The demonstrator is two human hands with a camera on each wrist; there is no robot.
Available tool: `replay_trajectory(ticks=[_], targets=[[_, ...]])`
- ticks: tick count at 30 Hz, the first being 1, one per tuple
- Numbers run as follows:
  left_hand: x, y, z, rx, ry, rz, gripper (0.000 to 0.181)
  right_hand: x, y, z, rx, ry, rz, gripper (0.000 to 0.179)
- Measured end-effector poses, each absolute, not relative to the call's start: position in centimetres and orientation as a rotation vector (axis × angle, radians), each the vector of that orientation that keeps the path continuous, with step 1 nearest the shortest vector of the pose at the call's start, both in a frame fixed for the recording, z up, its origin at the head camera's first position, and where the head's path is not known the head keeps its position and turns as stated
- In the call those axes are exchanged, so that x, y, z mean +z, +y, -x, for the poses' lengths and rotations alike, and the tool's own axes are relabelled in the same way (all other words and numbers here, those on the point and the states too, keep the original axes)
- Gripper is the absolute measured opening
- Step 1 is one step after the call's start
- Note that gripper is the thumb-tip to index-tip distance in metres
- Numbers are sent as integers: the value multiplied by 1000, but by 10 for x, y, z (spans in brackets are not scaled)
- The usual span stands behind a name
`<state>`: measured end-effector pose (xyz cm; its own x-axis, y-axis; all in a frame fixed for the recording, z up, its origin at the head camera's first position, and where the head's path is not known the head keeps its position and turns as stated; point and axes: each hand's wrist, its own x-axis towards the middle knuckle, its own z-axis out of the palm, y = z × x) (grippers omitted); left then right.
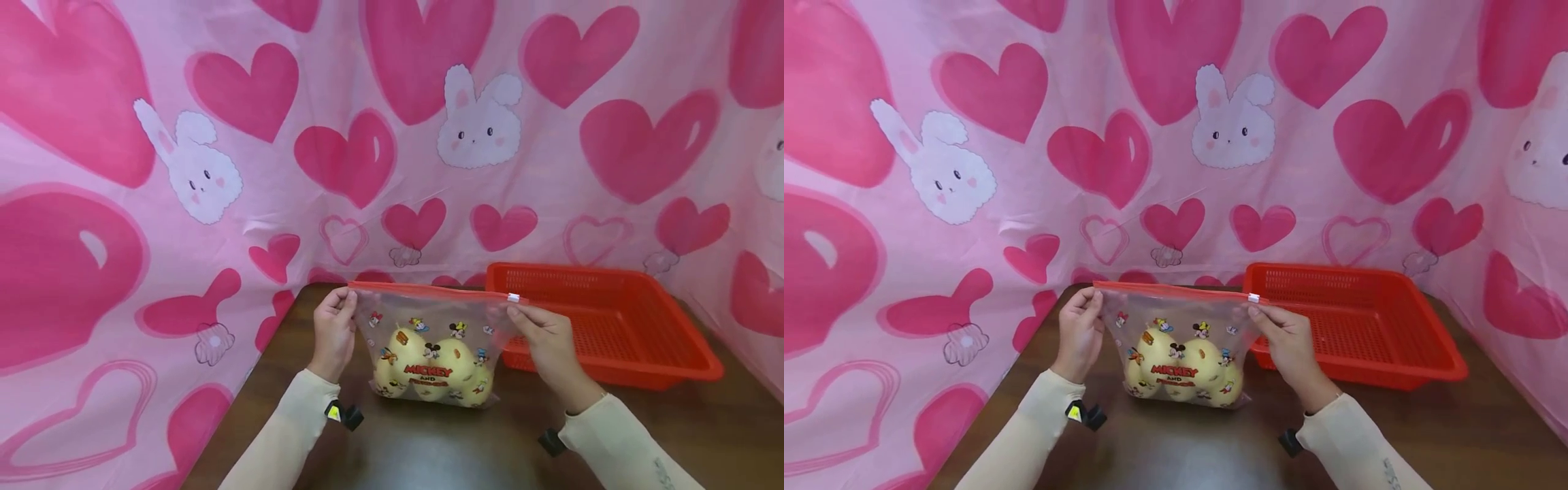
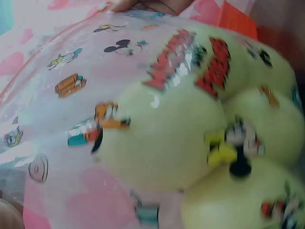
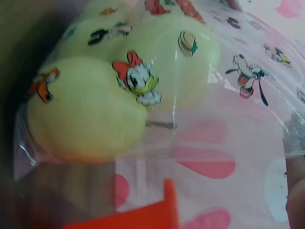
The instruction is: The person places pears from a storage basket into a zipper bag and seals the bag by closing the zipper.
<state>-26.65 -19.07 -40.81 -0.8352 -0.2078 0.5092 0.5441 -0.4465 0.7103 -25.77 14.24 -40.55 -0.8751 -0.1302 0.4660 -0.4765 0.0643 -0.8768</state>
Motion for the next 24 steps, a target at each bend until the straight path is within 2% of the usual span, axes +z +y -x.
replay_trajectory(ticks=[9, 13, 18, 22, 24], targets=[[-406, -201, 262, -1917, -1669, 452, 21, -391, 157, 278, 1928, -2112, -684, 29], [-413, -208, 269, -1948, -1719, 429, 21, -396, 157, 289, 2040, -2101, -724, 29], [-417, -216, 277, -1977, -1721, 478, 17, -399, 157, 298, 1918, -2149, -709, 30], [-420, -219, 277, -2062, -1721, 506, 9, -403, 155, 295, 1872, -2097, -707, 25], [-422, -221, 275, -2094, -1731, 532, 11, -406, 152, 293, 1905, -2019, -748, 22]])
